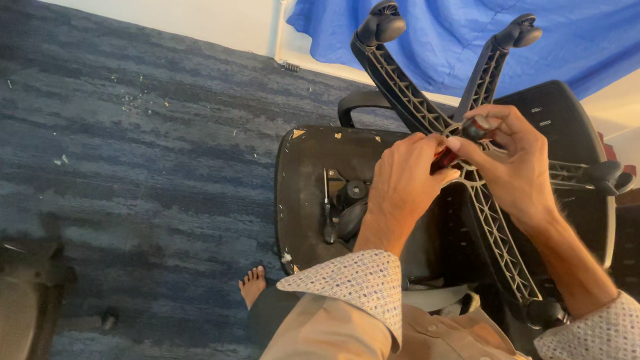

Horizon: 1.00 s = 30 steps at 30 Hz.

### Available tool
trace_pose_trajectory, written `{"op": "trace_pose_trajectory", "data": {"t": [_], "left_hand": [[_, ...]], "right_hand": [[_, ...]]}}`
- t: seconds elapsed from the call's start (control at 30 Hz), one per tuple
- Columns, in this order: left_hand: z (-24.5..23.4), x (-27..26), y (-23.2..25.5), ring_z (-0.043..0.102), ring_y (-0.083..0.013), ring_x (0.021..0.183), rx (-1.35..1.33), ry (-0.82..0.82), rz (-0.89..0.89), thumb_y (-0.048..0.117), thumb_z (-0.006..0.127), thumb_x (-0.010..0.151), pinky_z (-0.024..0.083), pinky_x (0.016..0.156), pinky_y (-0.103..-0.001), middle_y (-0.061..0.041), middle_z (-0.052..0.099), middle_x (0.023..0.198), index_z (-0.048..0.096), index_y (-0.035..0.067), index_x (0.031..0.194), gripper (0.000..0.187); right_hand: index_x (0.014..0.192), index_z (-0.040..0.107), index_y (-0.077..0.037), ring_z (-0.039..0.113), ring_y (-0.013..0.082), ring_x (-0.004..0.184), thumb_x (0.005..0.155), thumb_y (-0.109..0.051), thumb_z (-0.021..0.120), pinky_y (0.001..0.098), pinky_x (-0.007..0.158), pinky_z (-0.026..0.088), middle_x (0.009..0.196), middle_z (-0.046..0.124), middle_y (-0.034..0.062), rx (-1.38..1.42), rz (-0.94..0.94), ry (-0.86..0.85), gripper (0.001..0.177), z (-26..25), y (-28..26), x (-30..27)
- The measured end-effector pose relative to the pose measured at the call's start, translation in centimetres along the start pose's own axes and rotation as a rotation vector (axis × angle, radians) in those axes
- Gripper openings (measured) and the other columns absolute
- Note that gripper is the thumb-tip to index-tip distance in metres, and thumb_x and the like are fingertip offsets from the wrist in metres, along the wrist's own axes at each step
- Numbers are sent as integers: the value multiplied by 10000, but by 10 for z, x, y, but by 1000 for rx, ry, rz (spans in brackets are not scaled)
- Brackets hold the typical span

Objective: The person uses a screwdriver to tighten a central bolt on the base of an overturned office chair. The chair remains upside down on the carpet while the person works on the base.

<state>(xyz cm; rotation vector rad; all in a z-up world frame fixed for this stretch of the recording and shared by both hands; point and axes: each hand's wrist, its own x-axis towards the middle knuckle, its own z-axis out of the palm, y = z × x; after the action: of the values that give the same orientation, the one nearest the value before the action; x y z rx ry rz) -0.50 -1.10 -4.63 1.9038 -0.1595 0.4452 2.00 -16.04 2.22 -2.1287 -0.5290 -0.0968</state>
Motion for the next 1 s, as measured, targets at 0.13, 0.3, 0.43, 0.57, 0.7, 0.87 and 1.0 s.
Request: {"op": "trace_pose_trajectory", "data": {"t": [0.13,0.3,0.43,0.57,0.7,0.87,1.0], "left_hand": [[-12,0,11,716,-386,844,1,-19,-80,199,848,750,551,709,-496,-153,719,934,732,37,999,319],[-13,-2,11,715,-398,875,33,-46,-72,149,782,852,557,719,-495,-167,722,980,695,-1,1065,274],[-13,2,17,714,-400,879,27,-124,-96,117,749,863,562,725,-497,-178,722,1029,661,-7,1181,353],[-17,0,20,707,-386,916,-34,-118,-104,162,793,812,555,758,-485,-174,713,1011,676,10,1149,388],[-19,2,20,711,-374,928,-51,-126,-141,217,822,785,559,763,-474,-165,716,1006,686,28,1086,380],[-8,-6,12,716,-400,911,-21,-80,-88,194,794,849,561,765,-493,-173,747,1028,691,40,1107,317],[-10,3,11,715,-408,905,0,-73,-48,172,797,835,555,769,-508,-178,754,989,687,39,1166,374]], "right_hand": [[1242,515,46,656,156,1042,990,-71,744,306,872,598,1120,632,98,44,154,71,361,8,2,3],[1462,457,9,671,165,1197,1023,-82,609,285,1015,590,1335,663,120,331,231,-71,474,0,-15,1],[1455,471,-7,675,184,1175,958,-22,643,310,984,597,1302,665,145,222,255,-48,526,0,-30,0],[1302,554,16,687,190,1053,929,-15,714,326,879,610,1139,689,141,25,318,76,406,9,-30,-4],[1191,592,38,661,181,1041,975,-31,724,329,878,611,1105,663,147,-24,319,112,262,17,-24,-6],[1376,527,-31,669,159,1175,1002,-70,609,287,1014,586,1294,663,99,241,267,1,385,1,-29,-10],[1520,436,-36,673,166,1176,986,-39,597,298,1019,587,1306,667,114,265,175,-70,557,-7,-30,-6]]}}
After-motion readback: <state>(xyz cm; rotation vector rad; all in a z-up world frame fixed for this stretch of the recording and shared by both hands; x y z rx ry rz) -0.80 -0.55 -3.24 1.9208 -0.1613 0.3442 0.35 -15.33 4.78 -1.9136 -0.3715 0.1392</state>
